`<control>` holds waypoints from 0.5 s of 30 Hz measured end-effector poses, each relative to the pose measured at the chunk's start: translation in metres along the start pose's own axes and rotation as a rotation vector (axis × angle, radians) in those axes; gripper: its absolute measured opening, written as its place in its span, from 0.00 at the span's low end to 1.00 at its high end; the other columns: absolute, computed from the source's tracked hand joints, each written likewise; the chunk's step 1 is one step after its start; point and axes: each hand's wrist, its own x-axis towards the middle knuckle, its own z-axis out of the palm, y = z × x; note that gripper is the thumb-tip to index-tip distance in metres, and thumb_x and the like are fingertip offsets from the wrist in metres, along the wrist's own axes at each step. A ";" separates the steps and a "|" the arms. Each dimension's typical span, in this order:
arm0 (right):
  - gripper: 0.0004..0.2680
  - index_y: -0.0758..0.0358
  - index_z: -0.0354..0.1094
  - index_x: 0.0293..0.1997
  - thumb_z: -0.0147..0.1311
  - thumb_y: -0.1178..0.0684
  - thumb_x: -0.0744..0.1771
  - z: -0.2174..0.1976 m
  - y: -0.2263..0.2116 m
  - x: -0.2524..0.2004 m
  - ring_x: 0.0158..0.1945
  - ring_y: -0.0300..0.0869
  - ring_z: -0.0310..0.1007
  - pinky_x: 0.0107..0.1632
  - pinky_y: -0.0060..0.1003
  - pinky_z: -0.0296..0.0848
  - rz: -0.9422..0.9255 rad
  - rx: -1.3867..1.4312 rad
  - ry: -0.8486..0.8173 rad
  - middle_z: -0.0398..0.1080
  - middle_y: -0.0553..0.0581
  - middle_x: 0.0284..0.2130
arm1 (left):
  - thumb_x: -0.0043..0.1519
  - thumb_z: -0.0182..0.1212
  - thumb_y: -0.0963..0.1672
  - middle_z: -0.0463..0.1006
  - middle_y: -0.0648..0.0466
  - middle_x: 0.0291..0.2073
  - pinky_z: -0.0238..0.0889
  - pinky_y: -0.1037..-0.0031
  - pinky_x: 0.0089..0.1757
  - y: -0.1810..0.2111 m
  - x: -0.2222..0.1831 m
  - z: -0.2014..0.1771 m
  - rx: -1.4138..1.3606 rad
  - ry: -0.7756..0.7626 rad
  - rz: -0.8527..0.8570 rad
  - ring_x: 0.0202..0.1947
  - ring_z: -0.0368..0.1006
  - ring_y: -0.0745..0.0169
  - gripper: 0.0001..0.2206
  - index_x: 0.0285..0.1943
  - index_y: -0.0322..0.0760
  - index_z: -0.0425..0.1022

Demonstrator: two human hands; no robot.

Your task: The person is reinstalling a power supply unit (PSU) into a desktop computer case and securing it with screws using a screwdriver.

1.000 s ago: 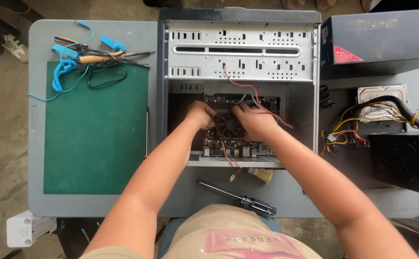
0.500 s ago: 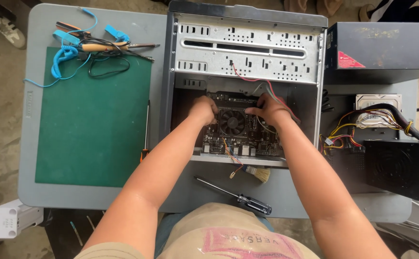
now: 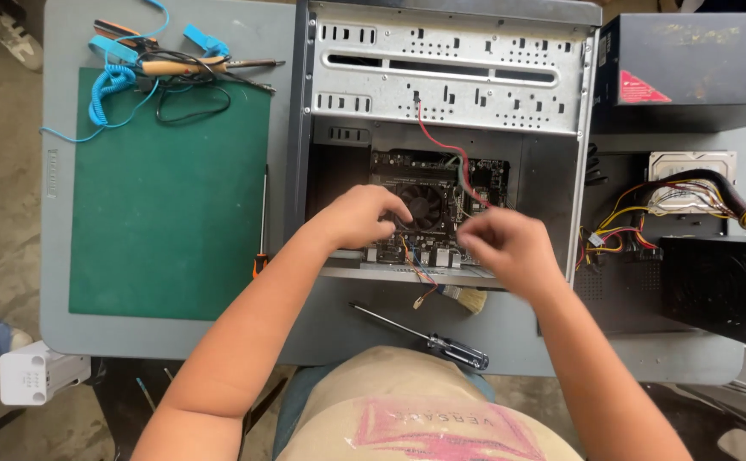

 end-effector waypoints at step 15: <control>0.09 0.68 0.77 0.41 0.60 0.51 0.65 0.104 -0.010 -0.077 0.15 0.40 0.76 0.16 0.29 0.76 0.433 0.243 -0.099 0.75 0.60 0.14 | 0.63 0.56 0.43 0.82 0.50 0.45 0.72 0.60 0.48 -0.060 0.032 0.024 0.071 0.268 -0.098 0.48 0.79 0.51 0.12 0.54 0.43 0.80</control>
